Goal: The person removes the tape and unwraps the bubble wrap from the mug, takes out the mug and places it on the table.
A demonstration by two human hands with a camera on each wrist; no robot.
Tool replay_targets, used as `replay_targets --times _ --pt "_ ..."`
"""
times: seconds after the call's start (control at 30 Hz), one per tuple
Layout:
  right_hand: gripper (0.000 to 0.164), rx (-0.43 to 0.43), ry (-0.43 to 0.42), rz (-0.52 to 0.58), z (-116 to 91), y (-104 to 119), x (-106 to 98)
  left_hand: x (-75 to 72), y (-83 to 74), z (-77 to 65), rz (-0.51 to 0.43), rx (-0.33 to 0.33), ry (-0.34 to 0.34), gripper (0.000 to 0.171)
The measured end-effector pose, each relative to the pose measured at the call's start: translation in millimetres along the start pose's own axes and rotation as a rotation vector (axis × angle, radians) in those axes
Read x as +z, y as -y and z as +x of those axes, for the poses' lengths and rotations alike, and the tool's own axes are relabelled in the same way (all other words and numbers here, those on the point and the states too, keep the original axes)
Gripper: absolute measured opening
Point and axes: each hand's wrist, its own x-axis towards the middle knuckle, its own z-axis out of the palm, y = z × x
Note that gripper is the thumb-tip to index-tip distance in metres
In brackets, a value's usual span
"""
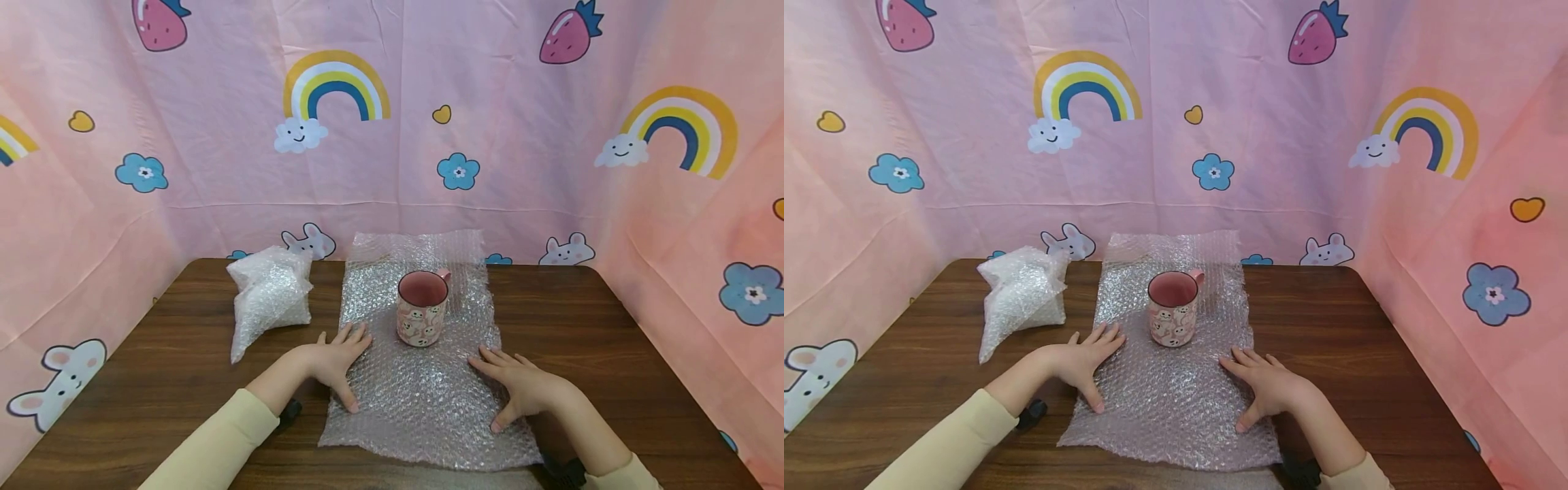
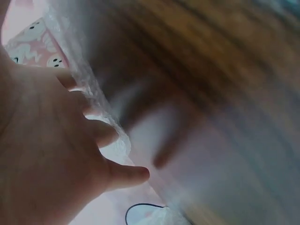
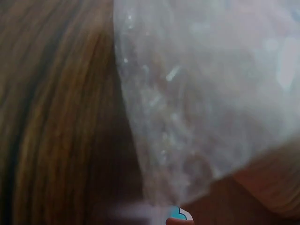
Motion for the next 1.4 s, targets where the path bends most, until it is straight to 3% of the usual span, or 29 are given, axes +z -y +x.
replay_targets --times 0.83,1.4 --pt "0.115 0.047 0.014 -0.011 6.6 2.6 1.4 0.8 -6.1 -1.4 0.045 -0.056 -0.010 0.131" --pt "0.106 -0.016 0.002 -0.073 0.6 3.8 -0.8 1.8 -6.3 -1.8 0.026 -0.060 -0.015 0.131"
